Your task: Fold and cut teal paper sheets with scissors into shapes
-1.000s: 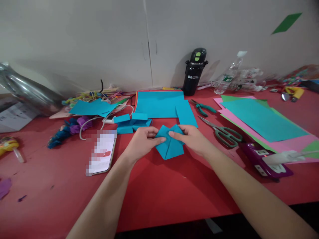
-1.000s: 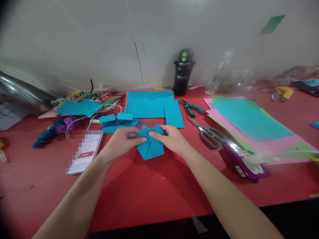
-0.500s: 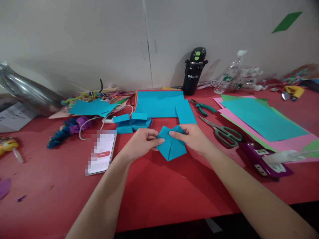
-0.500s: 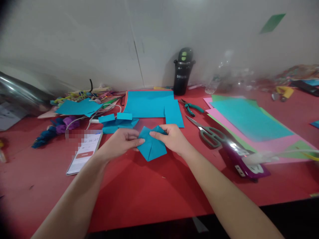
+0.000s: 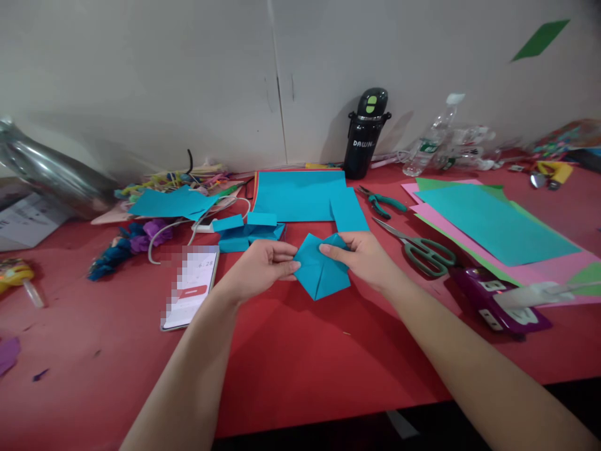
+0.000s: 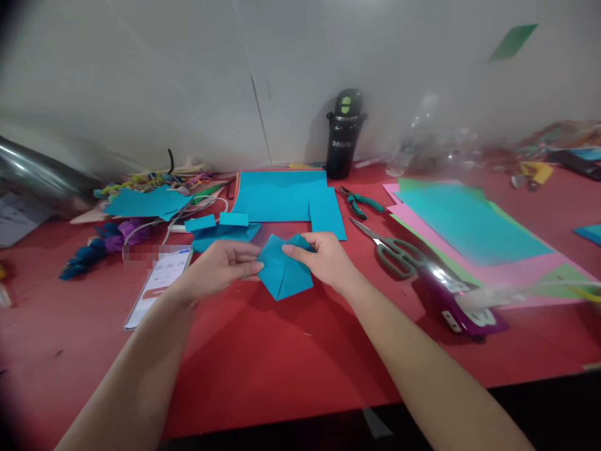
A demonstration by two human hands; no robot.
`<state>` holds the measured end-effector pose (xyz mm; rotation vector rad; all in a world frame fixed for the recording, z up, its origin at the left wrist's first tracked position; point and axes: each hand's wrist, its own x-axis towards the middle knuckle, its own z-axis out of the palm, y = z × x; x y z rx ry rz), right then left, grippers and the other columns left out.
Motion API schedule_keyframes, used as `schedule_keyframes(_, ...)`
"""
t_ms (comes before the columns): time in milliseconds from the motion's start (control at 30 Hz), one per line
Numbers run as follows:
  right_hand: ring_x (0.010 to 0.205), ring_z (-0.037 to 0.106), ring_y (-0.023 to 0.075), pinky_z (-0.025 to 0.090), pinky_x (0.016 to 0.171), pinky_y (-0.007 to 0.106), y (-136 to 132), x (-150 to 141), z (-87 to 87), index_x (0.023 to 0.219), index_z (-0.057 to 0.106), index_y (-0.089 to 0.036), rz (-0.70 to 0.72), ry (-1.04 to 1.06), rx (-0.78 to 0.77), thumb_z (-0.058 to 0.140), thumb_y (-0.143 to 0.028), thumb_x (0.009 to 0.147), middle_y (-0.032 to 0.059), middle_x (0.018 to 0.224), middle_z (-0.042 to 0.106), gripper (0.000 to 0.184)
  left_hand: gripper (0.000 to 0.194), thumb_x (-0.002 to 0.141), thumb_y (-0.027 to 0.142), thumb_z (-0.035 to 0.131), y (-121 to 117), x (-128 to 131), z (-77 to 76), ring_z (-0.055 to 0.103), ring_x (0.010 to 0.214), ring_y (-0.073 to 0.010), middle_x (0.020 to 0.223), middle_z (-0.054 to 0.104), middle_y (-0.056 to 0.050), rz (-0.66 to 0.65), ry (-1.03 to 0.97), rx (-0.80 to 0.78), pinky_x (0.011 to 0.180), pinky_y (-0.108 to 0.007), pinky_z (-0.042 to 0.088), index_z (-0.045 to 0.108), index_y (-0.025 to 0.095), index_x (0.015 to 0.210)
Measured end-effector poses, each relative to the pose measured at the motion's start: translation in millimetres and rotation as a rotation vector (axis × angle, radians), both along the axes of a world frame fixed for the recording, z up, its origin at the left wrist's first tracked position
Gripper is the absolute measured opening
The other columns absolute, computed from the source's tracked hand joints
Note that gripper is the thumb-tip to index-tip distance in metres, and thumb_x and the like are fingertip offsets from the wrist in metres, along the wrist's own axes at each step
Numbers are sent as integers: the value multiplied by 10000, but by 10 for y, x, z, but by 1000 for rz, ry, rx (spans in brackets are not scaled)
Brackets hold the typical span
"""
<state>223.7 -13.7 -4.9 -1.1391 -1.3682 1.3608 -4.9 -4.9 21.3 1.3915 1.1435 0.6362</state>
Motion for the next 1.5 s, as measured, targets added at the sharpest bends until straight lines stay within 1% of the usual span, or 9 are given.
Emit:
schedule_keyframes(233,639,609,162,525,614,324,1,11,7,744,719,-176,-5,37,-14,806,-475,744,35,749,706,311,350,849,242,724,13,-95,85,728,1057,-259,1113,776,-79,-248,-149,-45,959,-413,574,715,206,1197)
schedule_keyframes(300,650,619,170,530,625,333,5,25,11,755,726,-176,-8,34,-14,802,-477,749,42,758,713,311,397,847,231,728,17,-123,106,700,1124,-271,1176,754,-93,-259,-187,-54,986,-415,554,692,206,1242)
schedule_keyframes(433,635,606,165,519,612,327,13,49,19,749,721,-174,2,23,-10,797,-478,756,37,735,702,314,457,825,222,746,8,-108,116,663,1179,-275,1220,732,-105,-186,-208,-61,979,-388,540,669,202,1275)
schedule_keyframes(533,614,585,148,503,591,306,4,29,23,743,714,-171,56,35,-22,792,-460,767,23,713,684,301,373,875,358,702,-18,-18,86,708,1004,-240,1076,764,-100,-69,-131,-11,846,-348,563,708,190,1209)
schedule_keyframes(667,565,531,116,442,534,263,-22,-34,21,707,697,-167,134,26,-13,790,-436,775,-4,657,641,292,310,855,465,708,-43,104,11,655,721,-166,829,740,-52,17,-58,136,652,-280,519,772,179,957)
schedule_keyframes(767,540,492,105,413,515,255,-38,-67,19,670,675,-166,165,9,-6,788,-429,776,-18,620,606,305,281,852,452,714,-50,147,-20,601,678,-135,767,708,-27,49,-16,236,599,-242,465,766,177,827)
schedule_keyframes(967,559,493,105,411,525,252,-37,-78,30,671,652,-166,166,50,-34,783,-440,778,-18,636,591,322,300,899,425,650,-95,237,13,527,634,-107,702,639,-3,133,38,358,547,-221,399,706,160,770)
schedule_keyframes(1267,546,438,97,371,501,246,-33,-60,7,653,603,-172,158,-7,-14,763,-471,791,-31,620,532,365,197,811,351,756,-67,192,-17,625,677,-139,767,696,-16,-28,-18,243,583,-232,491,687,167,823)
schedule_keyframes(1500,548,420,106,371,521,263,-36,-68,23,626,582,-188,149,-10,25,763,-518,776,-36,609,515,406,251,867,415,675,-84,213,23,621,696,-177,784,717,-40,65,130,363,593,-271,468,722,173,820)
